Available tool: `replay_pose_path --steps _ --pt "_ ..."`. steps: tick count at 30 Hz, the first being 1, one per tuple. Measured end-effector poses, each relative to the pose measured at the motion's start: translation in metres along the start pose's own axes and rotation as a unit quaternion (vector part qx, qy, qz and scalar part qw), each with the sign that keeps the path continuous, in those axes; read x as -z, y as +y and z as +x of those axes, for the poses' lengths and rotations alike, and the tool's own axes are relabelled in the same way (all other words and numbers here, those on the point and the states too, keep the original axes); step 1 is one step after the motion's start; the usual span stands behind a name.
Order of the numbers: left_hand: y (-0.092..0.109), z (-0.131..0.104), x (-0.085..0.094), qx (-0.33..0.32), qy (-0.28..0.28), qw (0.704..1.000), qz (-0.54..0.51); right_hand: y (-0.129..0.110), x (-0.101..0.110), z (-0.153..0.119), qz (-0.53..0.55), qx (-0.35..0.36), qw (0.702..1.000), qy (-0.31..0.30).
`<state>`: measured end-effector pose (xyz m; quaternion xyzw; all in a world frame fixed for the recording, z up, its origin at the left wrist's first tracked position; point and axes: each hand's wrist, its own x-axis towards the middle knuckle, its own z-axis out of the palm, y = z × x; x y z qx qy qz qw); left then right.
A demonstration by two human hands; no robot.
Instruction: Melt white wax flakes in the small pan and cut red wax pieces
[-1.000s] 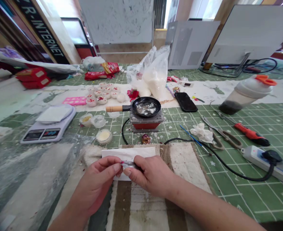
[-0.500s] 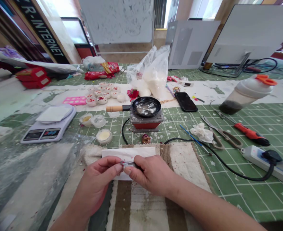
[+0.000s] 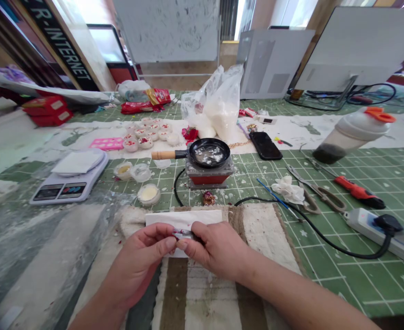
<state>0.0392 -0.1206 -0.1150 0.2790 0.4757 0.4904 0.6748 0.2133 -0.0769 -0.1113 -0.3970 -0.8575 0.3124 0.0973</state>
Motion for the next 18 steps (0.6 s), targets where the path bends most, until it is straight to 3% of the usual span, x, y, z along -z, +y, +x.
replay_pose_path --steps 18 --pt "0.0006 0.0007 -0.0008 -0.005 0.003 1.0 -0.011 -0.0021 0.0016 -0.0004 -0.004 0.01 1.0 -0.004"
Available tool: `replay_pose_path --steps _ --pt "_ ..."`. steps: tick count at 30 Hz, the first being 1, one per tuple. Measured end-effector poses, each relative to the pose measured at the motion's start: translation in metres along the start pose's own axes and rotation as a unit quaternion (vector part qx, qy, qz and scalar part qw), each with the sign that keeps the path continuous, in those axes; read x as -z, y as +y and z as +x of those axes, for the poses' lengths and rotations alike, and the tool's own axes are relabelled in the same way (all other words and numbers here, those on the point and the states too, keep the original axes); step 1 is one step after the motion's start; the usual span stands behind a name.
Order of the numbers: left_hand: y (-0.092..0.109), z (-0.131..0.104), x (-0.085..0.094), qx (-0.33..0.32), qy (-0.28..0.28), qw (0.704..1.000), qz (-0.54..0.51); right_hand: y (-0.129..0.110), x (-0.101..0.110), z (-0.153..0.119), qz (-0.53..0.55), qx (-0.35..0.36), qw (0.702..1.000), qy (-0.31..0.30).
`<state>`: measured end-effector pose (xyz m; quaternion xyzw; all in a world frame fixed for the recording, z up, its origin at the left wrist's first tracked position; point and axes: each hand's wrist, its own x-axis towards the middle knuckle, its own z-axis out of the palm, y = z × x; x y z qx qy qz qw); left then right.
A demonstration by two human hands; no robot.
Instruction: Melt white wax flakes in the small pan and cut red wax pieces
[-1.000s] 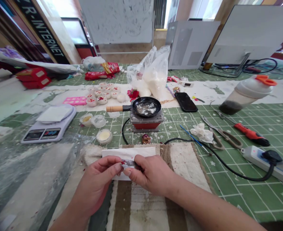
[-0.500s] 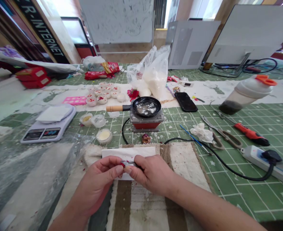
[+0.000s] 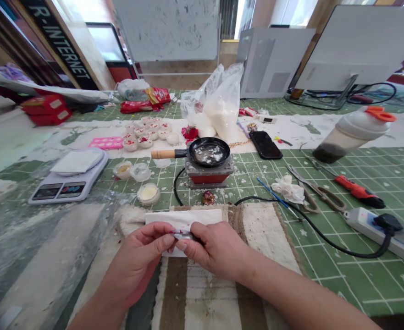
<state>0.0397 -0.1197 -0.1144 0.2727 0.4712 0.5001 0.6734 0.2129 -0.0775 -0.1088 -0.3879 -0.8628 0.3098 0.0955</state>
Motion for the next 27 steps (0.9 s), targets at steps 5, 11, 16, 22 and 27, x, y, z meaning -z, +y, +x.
replay_pose_path --steps 5,11,16,22,27 --pt "0.0009 -0.0007 0.0002 -0.008 0.003 1.0 0.008 0.0006 -0.0012 0.0003 -0.008 0.0 1.0 0.002" --pt "-0.0005 -0.0002 0.0011 -0.009 0.005 1.0 -0.001 0.0015 -0.0017 -0.0003 0.011 -0.003 1.0 0.001" --pt "-0.0004 0.0003 0.0004 -0.008 -0.001 1.0 -0.009 0.0024 -0.0024 -0.0013 0.016 -0.001 1.0 0.0" --pt "0.0017 -0.0001 -0.0012 -0.002 -0.002 1.0 -0.01 0.0022 -0.0035 0.0 0.009 0.006 1.0 -0.003" --pt "0.0015 -0.0005 -0.0011 -0.01 -0.002 1.0 -0.019 0.0015 -0.0035 -0.0012 0.004 0.01 1.0 0.001"
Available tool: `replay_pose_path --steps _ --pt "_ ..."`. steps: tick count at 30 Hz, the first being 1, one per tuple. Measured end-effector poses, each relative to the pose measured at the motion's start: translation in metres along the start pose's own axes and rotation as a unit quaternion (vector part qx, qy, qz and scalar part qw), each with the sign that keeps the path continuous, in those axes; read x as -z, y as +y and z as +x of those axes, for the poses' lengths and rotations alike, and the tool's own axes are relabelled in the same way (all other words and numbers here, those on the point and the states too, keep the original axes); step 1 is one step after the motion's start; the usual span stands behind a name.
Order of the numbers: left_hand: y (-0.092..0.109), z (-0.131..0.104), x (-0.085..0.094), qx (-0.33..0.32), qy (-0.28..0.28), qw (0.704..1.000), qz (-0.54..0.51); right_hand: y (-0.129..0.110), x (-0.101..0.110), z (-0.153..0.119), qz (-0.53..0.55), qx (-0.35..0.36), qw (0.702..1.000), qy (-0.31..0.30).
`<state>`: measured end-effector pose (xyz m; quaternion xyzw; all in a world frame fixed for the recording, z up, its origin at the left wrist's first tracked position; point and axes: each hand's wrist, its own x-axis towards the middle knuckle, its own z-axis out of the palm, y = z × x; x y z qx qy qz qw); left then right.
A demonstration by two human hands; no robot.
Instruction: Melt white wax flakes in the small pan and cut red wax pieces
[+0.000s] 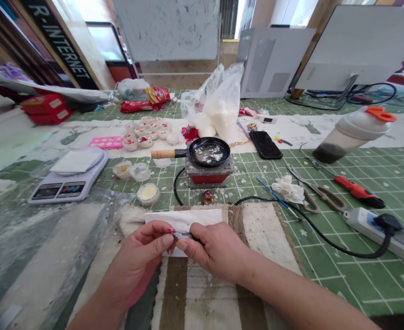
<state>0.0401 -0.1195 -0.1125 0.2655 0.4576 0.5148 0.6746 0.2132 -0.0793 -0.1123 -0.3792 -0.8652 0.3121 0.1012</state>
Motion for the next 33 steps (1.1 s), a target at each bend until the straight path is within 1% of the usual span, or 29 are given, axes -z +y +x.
replay_pose_path --steps 6,11,16,24,28,33 --pt "0.0 0.0001 0.0011 0.003 0.016 1.0 0.001 0.0012 0.0005 0.001 0.005 -0.01 1.0 0.008" --pt "-0.0015 -0.0007 0.0023 -0.016 0.032 0.998 0.044 0.0005 0.002 0.0013 -0.004 -0.01 1.0 -0.007" --pt "-0.0026 -0.0006 0.0025 -0.032 0.051 0.995 0.082 -0.0006 0.0028 0.0012 -0.014 -0.012 1.0 -0.005" --pt "-0.0025 0.0 0.0028 -0.04 0.044 0.994 0.097 0.0014 0.0011 0.0028 -0.012 -0.015 1.0 -0.001" --pt "-0.0027 -0.0009 0.0023 -0.041 0.054 0.992 0.109 0.0007 0.0016 0.0025 -0.023 -0.016 1.0 -0.003" --pt "-0.0018 0.0005 0.0017 -0.045 0.059 0.99 0.119 0.0005 0.0014 0.0004 -0.041 -0.017 0.999 0.009"
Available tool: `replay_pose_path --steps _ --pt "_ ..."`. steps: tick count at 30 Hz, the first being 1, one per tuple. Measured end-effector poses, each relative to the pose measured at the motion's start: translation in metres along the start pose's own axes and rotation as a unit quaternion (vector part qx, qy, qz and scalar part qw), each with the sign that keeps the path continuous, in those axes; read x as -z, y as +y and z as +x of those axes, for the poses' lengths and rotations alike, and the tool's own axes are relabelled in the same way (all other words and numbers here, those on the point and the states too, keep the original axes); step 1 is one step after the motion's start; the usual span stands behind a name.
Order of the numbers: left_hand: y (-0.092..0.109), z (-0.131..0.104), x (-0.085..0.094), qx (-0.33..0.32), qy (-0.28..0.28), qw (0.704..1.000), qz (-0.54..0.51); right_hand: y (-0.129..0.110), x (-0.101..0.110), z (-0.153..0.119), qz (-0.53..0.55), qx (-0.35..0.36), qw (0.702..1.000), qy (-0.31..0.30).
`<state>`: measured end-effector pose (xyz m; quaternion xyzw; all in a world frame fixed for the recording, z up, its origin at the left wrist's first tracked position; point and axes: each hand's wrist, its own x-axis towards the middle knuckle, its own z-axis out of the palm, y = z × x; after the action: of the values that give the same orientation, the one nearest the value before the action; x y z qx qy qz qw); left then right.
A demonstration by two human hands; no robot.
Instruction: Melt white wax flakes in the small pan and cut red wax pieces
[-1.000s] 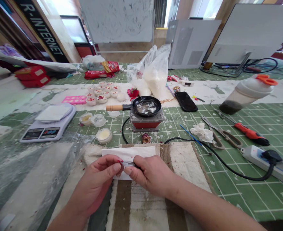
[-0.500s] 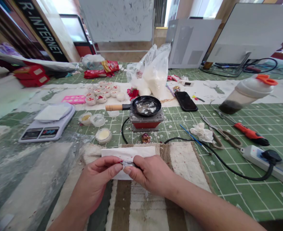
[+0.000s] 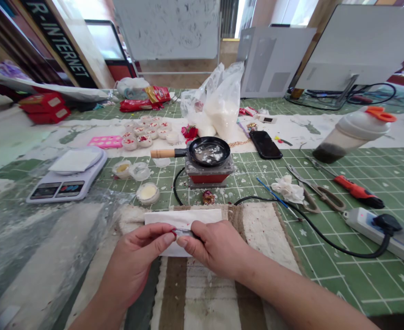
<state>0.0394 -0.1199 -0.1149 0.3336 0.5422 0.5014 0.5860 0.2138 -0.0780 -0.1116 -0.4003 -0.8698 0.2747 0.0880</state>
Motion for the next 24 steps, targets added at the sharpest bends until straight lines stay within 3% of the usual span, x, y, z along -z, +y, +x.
replay_pose_path --steps 24 --pt "-0.0011 -0.0009 0.0011 -0.001 -0.014 1.0 -0.015 0.0005 0.0002 0.0009 0.031 -0.001 0.999 -0.012"
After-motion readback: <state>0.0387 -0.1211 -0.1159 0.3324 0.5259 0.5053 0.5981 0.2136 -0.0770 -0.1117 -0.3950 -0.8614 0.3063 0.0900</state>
